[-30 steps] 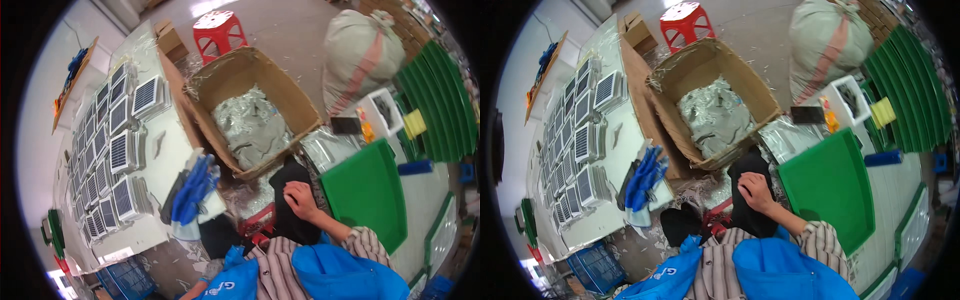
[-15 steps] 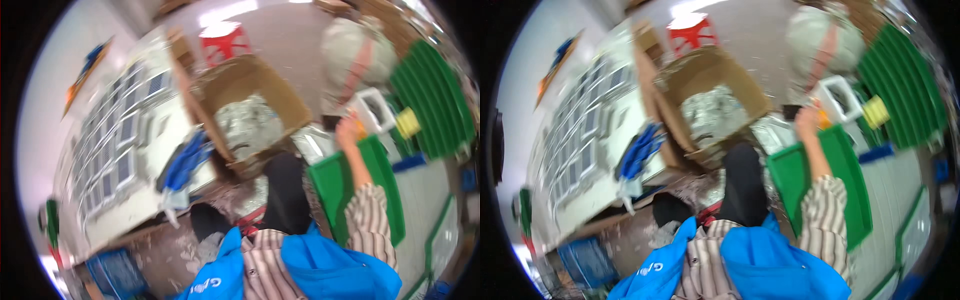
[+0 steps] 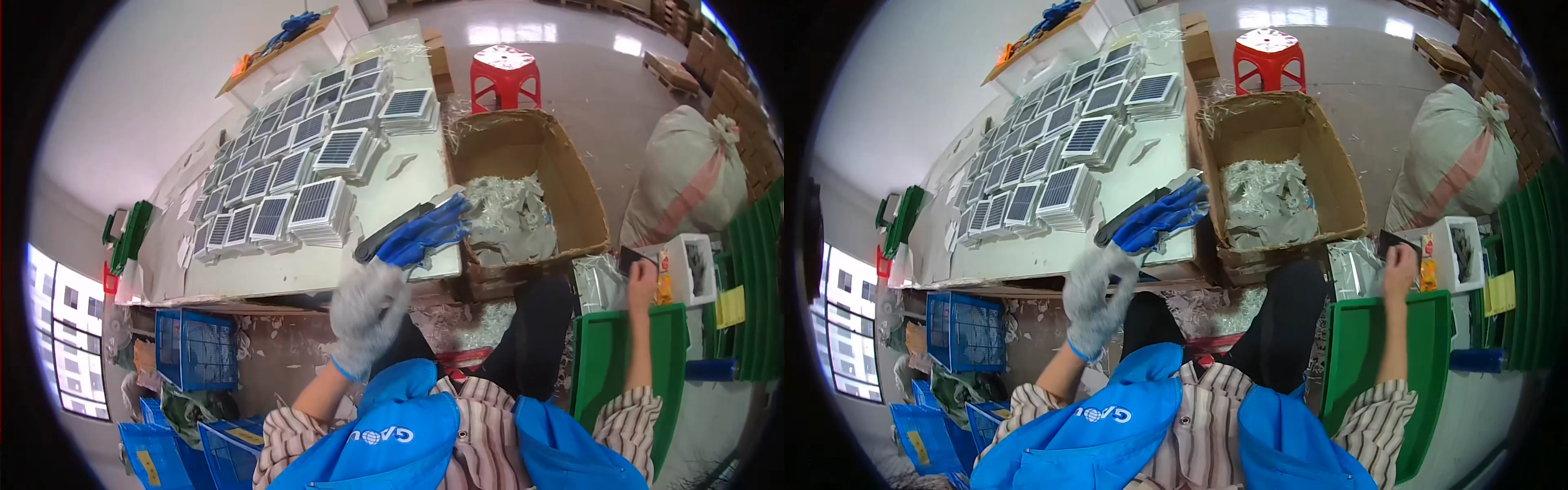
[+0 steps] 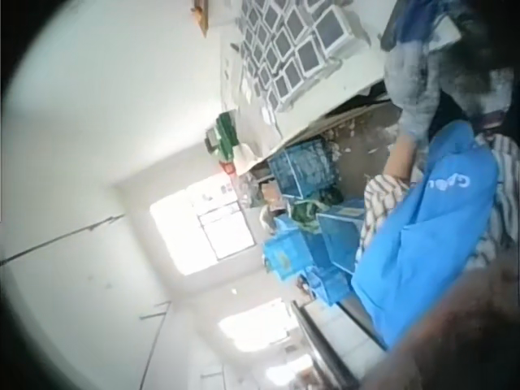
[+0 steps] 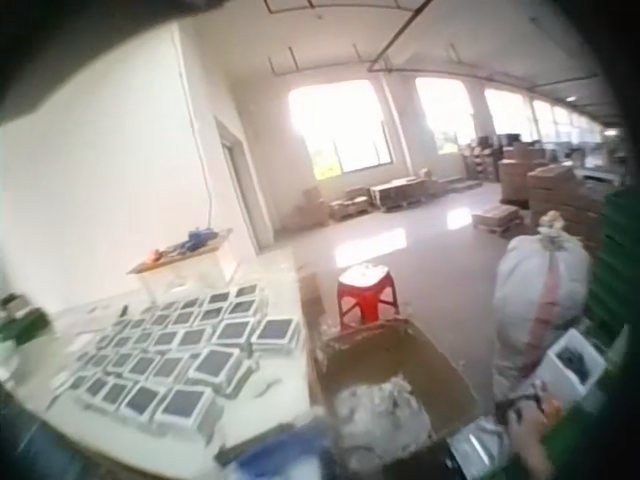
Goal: Inspect and clean the edges of small solar panels using a handheld tool and gloves before sorting them.
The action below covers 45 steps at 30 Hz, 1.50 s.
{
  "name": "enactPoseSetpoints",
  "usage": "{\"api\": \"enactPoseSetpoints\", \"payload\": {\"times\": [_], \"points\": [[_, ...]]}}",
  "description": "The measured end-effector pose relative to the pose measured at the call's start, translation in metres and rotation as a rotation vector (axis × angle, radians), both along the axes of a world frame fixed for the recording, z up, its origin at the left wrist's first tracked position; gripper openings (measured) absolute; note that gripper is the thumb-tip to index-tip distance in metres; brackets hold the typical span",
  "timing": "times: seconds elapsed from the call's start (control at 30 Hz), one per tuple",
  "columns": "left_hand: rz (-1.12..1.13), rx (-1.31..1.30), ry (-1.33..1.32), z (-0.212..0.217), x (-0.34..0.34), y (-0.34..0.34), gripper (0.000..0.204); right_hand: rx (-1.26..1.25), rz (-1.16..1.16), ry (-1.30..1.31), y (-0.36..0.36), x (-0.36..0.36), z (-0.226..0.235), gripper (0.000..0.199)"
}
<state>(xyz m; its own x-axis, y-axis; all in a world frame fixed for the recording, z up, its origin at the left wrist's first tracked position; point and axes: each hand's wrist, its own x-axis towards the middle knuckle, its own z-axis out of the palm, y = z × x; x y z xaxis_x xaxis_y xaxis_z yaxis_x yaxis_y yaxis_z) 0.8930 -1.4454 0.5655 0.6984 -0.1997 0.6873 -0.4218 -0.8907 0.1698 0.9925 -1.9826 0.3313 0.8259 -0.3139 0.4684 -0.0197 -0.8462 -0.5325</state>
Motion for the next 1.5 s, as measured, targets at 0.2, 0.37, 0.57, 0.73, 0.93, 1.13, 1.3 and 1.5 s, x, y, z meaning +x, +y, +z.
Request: {"api": "enactPoseSetpoints", "payload": {"times": [0.2, 0.37, 0.57, 0.73, 0.93, 1.13, 1.3, 1.5], "points": [[0.071, 0.088, 0.099, 0.002, 0.088, 0.019, 0.044, 0.421, 0.348, -0.056, 0.184, -0.059, 0.067, 0.012], [0.072, 0.223, 0.548, 0.003, 0.103, 0.019, 0.043, 0.991, 0.508, 0.083, 0.292, -0.087, 0.105, 0.013], [0.101, 0.097, 0.536, -0.018, 0.105, 0.009, 0.041, 1.607, 1.014, 0.741, 0.405, -0.101, 0.103, 0.048], [0.182, 0.0, 0.468, -0.023, 0.095, 0.008, 0.036, 1.89, 0.964, 0.728, 0.437, -0.094, 0.148, 0.051], [0.169, -0.063, 0.363, -0.032, 0.108, 0.02, 0.068, 1.85, 0.664, 0.472, 0.427, -0.085, 0.153, 0.03], [0.122, -0.057, 0.441, -0.029, 0.115, 0.011, 0.065, 1.474, 0.466, -0.163, 0.372, -0.063, 0.143, 0.019], [0.206, -0.024, 0.45, -0.034, 0.12, 0.02, 0.059, 0.968, 0.32, -0.409, 0.307, -0.075, 0.184, 0.013], [0.18, 0.373, -0.034, -0.004, 0.097, 0.003, 0.053, 0.664, 0.328, -0.408, 0.286, -0.097, 0.185, 0.014]]}}
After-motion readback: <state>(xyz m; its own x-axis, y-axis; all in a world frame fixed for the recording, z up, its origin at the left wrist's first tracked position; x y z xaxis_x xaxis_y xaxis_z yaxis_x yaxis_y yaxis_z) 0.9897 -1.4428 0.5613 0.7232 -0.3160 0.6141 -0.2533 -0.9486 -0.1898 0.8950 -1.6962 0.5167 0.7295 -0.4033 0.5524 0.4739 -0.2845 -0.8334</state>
